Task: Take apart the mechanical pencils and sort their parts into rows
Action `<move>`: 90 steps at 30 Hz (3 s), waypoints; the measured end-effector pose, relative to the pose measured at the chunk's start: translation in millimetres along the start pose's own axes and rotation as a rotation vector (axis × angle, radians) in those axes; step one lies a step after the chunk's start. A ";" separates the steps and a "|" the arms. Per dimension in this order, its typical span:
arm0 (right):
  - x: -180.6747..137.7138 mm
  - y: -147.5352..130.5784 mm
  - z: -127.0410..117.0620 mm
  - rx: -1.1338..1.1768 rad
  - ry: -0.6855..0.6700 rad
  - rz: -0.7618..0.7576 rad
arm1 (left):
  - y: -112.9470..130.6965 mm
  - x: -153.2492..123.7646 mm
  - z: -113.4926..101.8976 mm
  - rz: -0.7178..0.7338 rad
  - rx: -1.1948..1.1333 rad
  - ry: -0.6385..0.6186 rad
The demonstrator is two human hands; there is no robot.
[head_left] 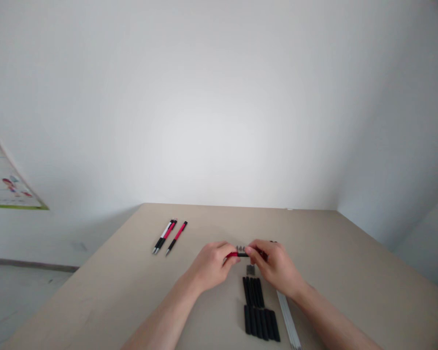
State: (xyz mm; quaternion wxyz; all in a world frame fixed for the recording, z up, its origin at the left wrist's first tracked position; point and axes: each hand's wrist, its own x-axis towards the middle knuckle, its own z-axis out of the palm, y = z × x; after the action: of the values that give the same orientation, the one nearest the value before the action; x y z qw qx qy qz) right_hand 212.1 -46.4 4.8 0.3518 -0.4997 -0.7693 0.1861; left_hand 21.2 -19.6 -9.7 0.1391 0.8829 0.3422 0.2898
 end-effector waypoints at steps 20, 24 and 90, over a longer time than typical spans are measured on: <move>0.7 3.2 -1.0 0.115 0.069 -0.134 | 2.4 -1.3 -8.2 0.010 -0.008 -0.021; 1.2 5.2 -1.3 0.117 0.072 -0.154 | 1.4 -0.8 -6.1 -0.025 0.029 -0.049; -5.6 10.9 -13.3 -0.107 -0.427 0.426 | 3.8 -1.4 -3.4 -0.043 -0.013 0.071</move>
State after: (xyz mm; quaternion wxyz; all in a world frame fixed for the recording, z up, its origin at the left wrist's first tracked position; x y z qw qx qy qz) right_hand 230.2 -47.6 5.0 0.1084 -0.6172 -0.7124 0.3159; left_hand 20.3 -23.1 -6.0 0.1388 0.8635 0.3640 0.3202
